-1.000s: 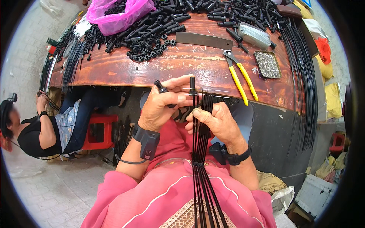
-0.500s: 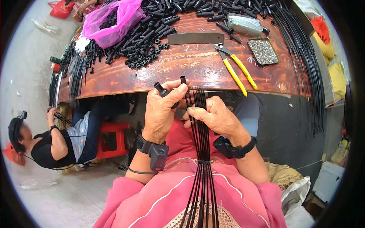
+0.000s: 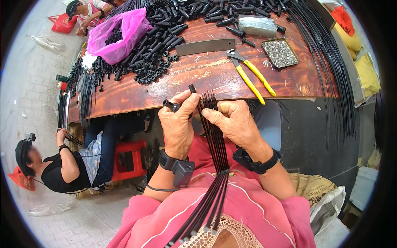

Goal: The recorder is at a workshop table assembling umbrella ribs by sliding on plastic tips and using pliers to secure components.

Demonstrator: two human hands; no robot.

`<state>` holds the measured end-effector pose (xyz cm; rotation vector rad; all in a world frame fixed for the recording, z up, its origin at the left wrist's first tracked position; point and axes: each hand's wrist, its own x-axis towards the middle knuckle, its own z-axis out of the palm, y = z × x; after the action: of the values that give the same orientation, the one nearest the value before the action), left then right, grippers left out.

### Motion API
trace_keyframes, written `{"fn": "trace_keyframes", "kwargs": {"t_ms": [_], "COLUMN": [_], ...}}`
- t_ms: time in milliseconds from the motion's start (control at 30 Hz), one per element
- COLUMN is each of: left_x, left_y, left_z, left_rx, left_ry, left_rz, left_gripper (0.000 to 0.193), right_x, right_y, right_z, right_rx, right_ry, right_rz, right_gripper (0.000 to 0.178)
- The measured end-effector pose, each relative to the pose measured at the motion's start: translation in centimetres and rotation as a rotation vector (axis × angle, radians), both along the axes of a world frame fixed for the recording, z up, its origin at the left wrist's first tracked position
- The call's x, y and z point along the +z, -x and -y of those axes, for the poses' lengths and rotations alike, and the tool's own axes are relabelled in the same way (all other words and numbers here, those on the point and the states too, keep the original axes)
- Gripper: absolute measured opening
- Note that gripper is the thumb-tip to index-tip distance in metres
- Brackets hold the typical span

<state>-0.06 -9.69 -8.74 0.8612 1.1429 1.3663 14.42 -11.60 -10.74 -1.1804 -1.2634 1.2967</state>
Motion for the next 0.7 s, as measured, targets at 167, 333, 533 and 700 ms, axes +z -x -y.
{"fn": "trace_keyframes", "kwargs": {"t_ms": [167,333,533,700], "left_x": [-0.5,-1.3,-1.9,-1.7], "left_y": [-0.3,0.3,0.5,0.6], "left_z": [0.0,0.3,0.3,0.8], "left_rx": [-0.027,-0.082,-0.148,-0.276], "left_ry": [-0.010,0.041,0.001,-0.025], "left_rz": [0.053,0.222,0.278,0.427], "left_gripper": [0.022,0.020,0.016,0.010], "right_x": [-0.7,-0.8,-1.0,-0.1], "right_y": [0.5,0.8,0.9,-0.3], "right_z": [0.0,0.7,1.2,1.2], "right_rx": [-0.043,-0.059,-0.053,0.085], "right_ry": [-0.040,-0.021,0.030,0.255], "right_rz": [0.027,-0.015,-0.128,-0.352], "right_gripper": [0.038,0.033,0.031,0.029]}}
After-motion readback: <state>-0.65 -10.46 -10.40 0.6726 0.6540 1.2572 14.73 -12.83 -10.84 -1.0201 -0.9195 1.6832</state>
